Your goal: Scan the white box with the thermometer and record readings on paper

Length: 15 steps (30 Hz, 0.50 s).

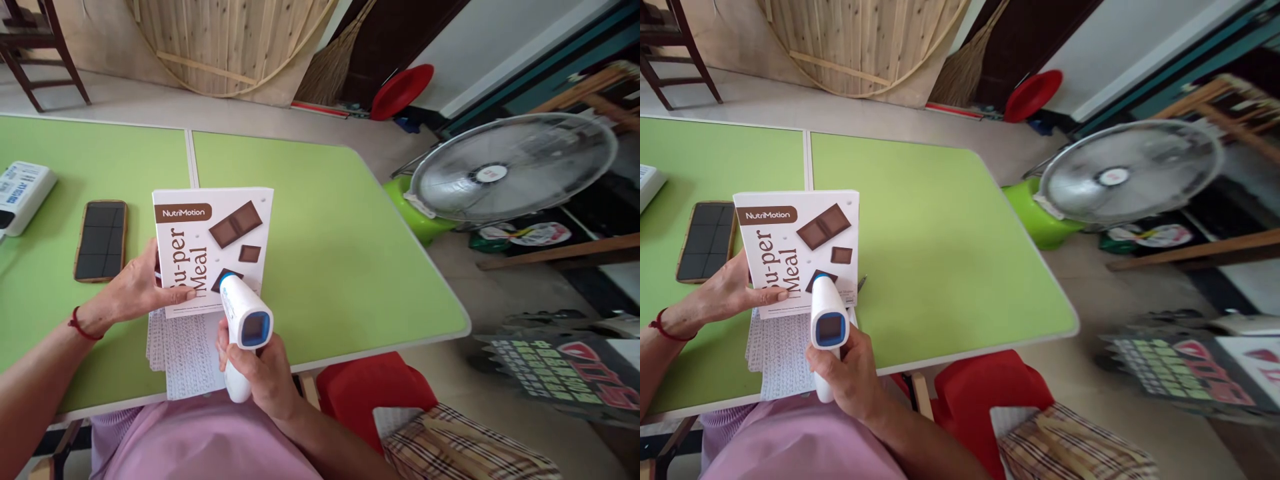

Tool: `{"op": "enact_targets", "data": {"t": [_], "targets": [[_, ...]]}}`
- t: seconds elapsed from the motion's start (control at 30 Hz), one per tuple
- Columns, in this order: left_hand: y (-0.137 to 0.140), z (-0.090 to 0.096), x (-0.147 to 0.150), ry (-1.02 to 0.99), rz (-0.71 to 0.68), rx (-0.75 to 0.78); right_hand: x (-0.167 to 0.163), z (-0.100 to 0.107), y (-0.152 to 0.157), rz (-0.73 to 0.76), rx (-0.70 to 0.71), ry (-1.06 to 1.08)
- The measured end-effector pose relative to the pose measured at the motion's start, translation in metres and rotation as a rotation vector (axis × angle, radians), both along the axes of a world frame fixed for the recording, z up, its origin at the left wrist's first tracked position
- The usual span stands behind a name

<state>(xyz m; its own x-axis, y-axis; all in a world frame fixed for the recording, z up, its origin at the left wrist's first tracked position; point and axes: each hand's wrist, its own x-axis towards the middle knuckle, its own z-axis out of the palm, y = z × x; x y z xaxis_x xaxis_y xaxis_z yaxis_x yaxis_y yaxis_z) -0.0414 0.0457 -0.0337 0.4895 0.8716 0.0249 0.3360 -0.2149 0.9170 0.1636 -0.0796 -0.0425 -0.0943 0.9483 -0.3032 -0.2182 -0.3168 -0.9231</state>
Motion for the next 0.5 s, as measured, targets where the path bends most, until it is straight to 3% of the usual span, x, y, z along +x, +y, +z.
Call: {"op": "enact_targets", "data": {"t": [0.17,0.5], "targets": [[0.0008,-0.0008,0.0002,0.013,-0.026,0.051,-0.0020,-0.0028,-0.0014,-0.018,-0.004,0.041],[0.0011,-0.0013,0.0005,-0.035,-0.011,0.015,-0.0033,-0.0024,-0.0013,-0.051,-0.014,0.004]]}}
